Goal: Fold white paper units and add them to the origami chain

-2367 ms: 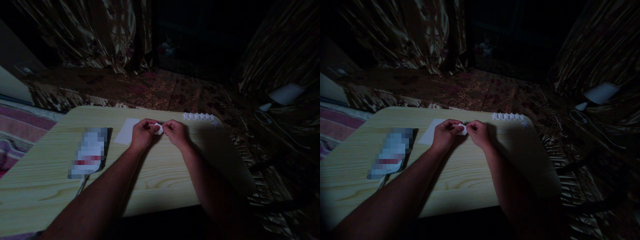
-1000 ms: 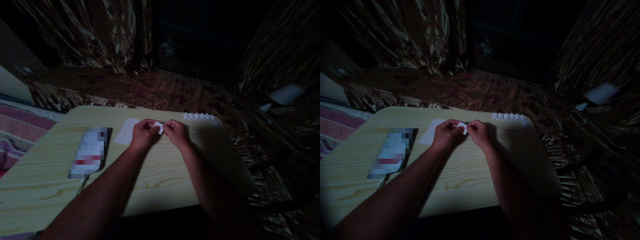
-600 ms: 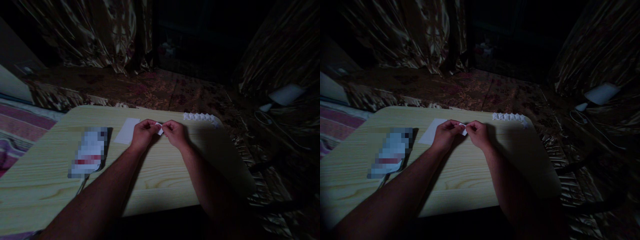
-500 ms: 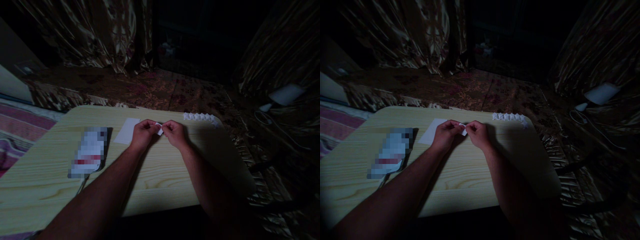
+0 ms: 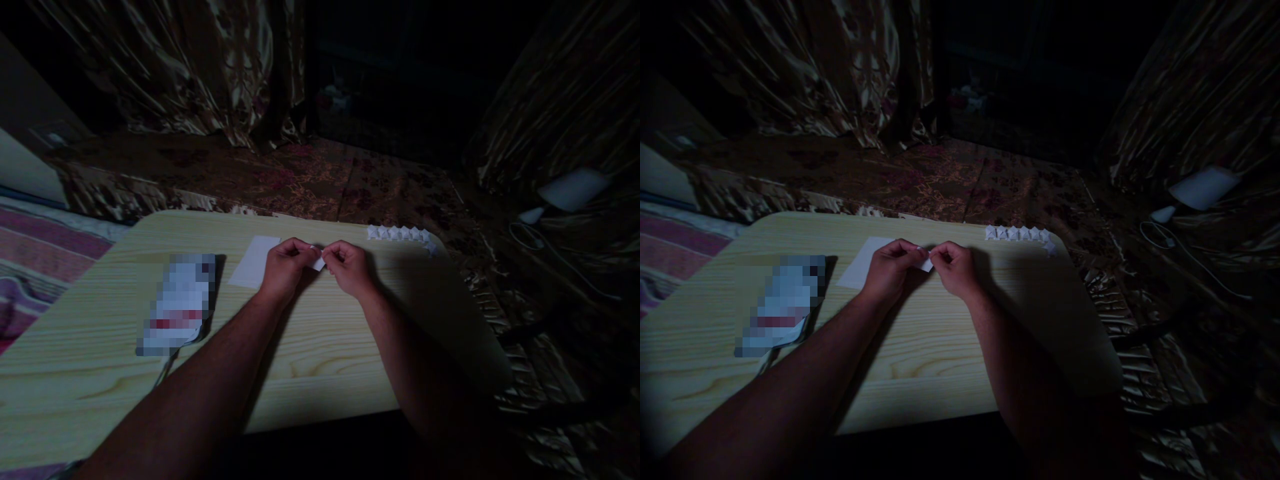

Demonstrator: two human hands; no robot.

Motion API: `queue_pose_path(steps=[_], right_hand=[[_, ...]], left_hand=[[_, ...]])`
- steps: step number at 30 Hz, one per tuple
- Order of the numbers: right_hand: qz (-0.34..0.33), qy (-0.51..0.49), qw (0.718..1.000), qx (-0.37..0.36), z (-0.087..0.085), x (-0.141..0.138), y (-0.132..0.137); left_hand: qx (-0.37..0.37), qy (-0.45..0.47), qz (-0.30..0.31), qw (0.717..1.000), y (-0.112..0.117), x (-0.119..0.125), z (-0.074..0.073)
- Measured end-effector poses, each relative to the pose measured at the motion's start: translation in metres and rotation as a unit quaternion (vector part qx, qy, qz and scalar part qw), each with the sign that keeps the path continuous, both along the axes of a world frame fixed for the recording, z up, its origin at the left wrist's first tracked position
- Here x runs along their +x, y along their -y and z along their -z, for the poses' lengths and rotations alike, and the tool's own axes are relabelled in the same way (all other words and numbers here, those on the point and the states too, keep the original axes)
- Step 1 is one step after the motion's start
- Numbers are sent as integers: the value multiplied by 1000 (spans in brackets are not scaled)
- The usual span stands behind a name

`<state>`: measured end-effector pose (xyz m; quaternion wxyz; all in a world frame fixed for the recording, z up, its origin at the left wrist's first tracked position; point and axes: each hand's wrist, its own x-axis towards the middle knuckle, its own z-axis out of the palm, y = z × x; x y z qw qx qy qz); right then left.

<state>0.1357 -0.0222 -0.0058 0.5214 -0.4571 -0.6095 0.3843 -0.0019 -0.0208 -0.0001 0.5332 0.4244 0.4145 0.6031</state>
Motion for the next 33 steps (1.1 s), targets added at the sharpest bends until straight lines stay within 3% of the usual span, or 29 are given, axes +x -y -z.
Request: queue_pose_path(steps=[15,22,33], right_hand=[[3,-13,1000,-9,3,0,-1],[9,-9,1000,-16,2,-1,0],[32,-2,999,-22,4,0,-2]], left_hand=[[17,23,-18,999,-5,-2,4],[-3,-37,-2,999,-1,-1,2],[42,-114,-30,992,-3,1,5]])
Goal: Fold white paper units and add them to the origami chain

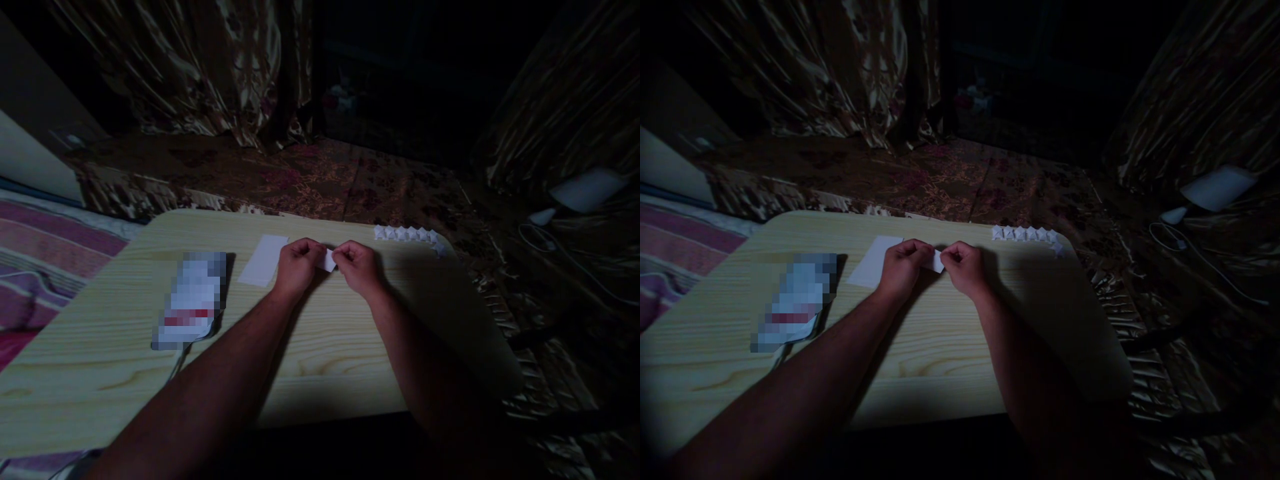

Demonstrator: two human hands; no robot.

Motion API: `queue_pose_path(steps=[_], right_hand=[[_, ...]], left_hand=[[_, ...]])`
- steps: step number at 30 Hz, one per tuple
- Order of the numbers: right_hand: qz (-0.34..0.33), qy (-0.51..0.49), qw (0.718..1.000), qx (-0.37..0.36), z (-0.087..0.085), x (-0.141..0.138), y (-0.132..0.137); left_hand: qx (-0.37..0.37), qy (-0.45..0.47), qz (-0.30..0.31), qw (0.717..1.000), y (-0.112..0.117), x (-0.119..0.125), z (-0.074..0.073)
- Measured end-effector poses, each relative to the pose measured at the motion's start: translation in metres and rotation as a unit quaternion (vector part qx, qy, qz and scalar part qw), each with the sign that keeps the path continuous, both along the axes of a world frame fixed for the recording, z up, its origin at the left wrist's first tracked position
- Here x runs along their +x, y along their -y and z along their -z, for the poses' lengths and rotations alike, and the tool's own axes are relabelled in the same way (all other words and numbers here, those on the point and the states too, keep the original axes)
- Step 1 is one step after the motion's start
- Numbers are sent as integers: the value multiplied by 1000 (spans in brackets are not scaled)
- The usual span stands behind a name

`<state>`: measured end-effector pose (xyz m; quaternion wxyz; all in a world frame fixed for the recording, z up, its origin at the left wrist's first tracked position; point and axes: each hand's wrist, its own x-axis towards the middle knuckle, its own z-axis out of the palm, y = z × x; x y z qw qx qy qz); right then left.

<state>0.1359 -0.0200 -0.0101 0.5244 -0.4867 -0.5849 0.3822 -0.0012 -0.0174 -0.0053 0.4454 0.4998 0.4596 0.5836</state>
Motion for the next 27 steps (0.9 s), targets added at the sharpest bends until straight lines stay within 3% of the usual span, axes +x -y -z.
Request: queue_pose_path(steps=[14,27], right_hand=[[10,-9,1000,-23,2,0,-4],[11,-5,999,-32,-2,-1,-1]], left_hand=[[-1,-42,-5,999,-4,-1,7],[0,-6,7,1000,-3,-1,6]])
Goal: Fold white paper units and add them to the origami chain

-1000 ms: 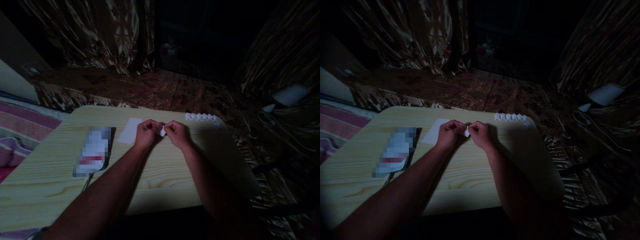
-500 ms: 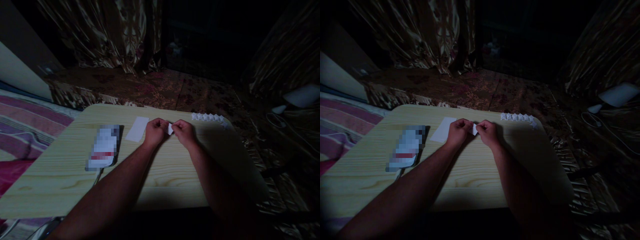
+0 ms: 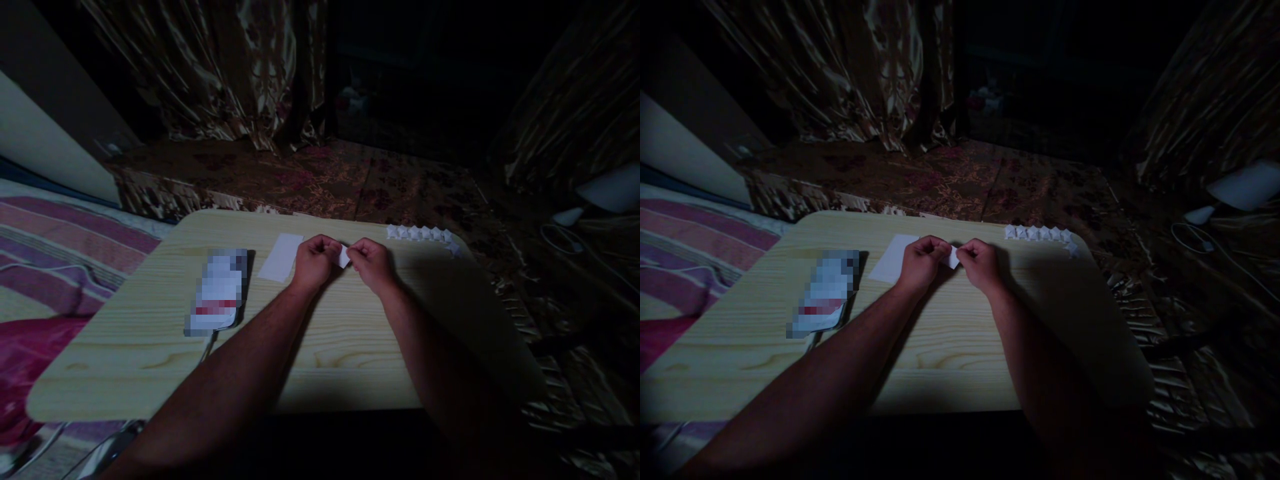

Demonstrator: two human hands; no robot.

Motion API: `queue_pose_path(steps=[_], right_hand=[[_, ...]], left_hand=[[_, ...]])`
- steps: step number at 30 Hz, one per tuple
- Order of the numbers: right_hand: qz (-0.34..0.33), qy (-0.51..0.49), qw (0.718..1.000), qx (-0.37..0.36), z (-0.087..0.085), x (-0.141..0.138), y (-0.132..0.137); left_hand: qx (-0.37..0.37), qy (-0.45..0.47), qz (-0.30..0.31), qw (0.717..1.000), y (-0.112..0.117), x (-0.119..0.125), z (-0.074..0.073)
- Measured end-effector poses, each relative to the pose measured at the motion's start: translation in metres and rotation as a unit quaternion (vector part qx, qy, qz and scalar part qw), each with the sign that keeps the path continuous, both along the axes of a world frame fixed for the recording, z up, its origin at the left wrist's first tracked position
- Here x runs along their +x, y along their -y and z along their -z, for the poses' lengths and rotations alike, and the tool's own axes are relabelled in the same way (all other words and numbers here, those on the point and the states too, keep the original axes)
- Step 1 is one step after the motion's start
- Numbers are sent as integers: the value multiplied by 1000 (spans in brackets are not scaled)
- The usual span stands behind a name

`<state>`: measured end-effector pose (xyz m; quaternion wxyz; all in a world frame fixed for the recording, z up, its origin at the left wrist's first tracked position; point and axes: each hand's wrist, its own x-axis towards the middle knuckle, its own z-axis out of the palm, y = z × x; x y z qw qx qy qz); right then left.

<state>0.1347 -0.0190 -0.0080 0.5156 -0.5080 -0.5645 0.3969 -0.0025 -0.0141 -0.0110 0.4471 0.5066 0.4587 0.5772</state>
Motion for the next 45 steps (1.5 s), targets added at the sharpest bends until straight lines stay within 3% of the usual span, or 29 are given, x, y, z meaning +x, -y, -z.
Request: queue_pose_path(steps=[11,17,34,45], right_hand=[[14,-24,1000,3,3,4,-3],[4,-25,1000,8,7,3,-5],[-10,-4,1000,1,3,1,-2],[-21,5,1000,-1,2,2,-1]], left_hand=[[-38,44,59,997,3,1,-5],[-46,46,37,997,1,1,-4],[-44,90,57,993,-3,-1,2],[-28,57,19,998,-4,-1,0]])
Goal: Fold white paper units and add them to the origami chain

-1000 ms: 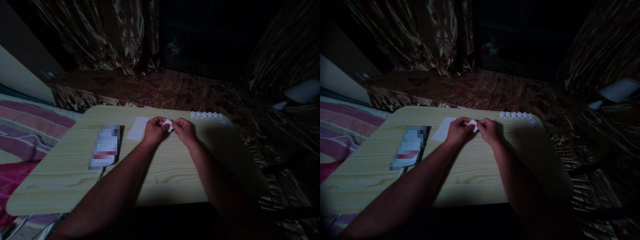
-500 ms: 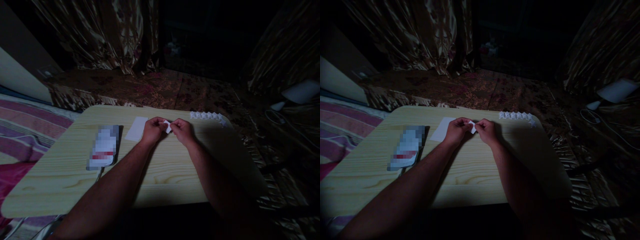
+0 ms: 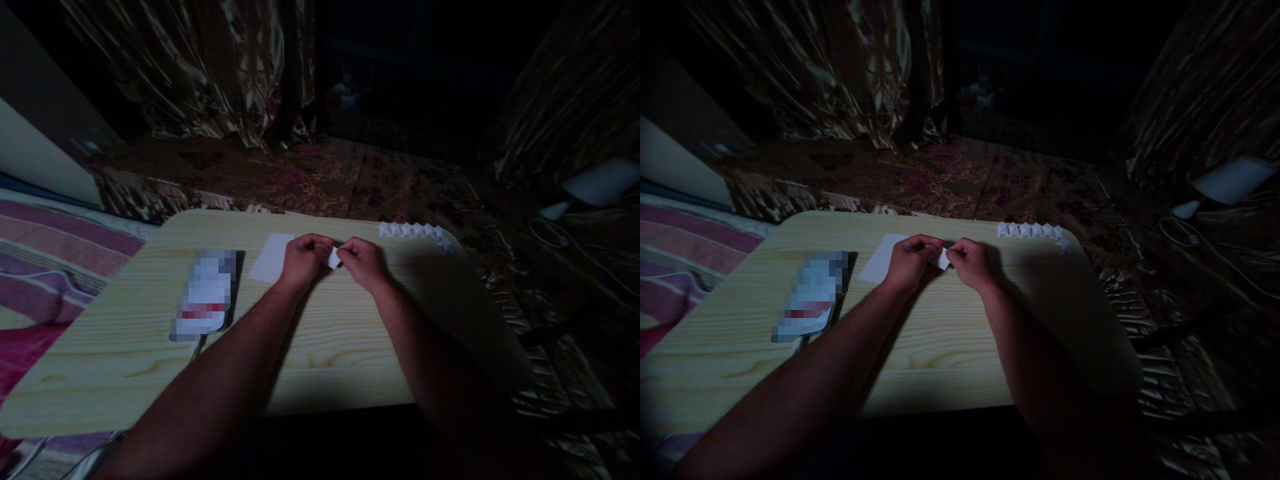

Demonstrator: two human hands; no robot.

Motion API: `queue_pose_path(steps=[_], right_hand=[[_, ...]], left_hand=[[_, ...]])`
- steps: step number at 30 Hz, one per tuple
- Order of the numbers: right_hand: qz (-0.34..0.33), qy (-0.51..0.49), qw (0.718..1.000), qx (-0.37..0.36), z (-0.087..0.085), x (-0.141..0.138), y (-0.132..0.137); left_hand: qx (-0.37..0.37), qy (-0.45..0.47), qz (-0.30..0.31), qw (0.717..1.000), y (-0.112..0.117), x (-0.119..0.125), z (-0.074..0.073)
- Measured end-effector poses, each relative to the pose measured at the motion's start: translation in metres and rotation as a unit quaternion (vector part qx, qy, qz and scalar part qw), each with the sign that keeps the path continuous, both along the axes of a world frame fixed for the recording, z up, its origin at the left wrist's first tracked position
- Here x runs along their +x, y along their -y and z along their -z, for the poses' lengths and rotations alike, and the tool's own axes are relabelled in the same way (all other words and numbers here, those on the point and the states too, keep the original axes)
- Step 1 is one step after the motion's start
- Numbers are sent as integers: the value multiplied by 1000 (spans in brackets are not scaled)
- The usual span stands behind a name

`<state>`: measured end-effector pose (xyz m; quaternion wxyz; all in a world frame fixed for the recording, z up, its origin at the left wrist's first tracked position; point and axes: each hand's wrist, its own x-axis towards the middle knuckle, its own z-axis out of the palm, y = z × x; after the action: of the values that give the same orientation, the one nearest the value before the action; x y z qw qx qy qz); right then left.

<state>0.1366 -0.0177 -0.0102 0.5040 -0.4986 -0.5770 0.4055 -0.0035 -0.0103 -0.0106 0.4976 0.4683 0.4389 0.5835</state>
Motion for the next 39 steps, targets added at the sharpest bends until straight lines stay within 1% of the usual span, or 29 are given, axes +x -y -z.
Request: queue_pose_path(steps=[9,15,21,26,30,32,34,39], right_hand=[[-4,2,1000,-3,-1,0,0],[-11,0,1000,-7,-3,-1,1],[-12,-10,1000,-2,-2,-1,0],[-3,-26,1000,-11,-2,0,-1],[17,-65,998,-18,0,1,-4],[17,-80,996,-20,2,2,-5],[12,-87,996,-19,3,2,-6],[23,-114,993,-4,2,2,-5]], left_hand=[[-8,-3,2,1000,2,0,-1],[3,42,6,999,1,0,-3],[10,51,-3,999,3,1,-5],[0,26,-9,1000,4,2,-6],[-3,12,15,1000,3,2,-5],[-9,11,37,999,3,1,-3],[-14,10,44,999,2,1,-2],[-16,43,-10,999,-2,0,0]])
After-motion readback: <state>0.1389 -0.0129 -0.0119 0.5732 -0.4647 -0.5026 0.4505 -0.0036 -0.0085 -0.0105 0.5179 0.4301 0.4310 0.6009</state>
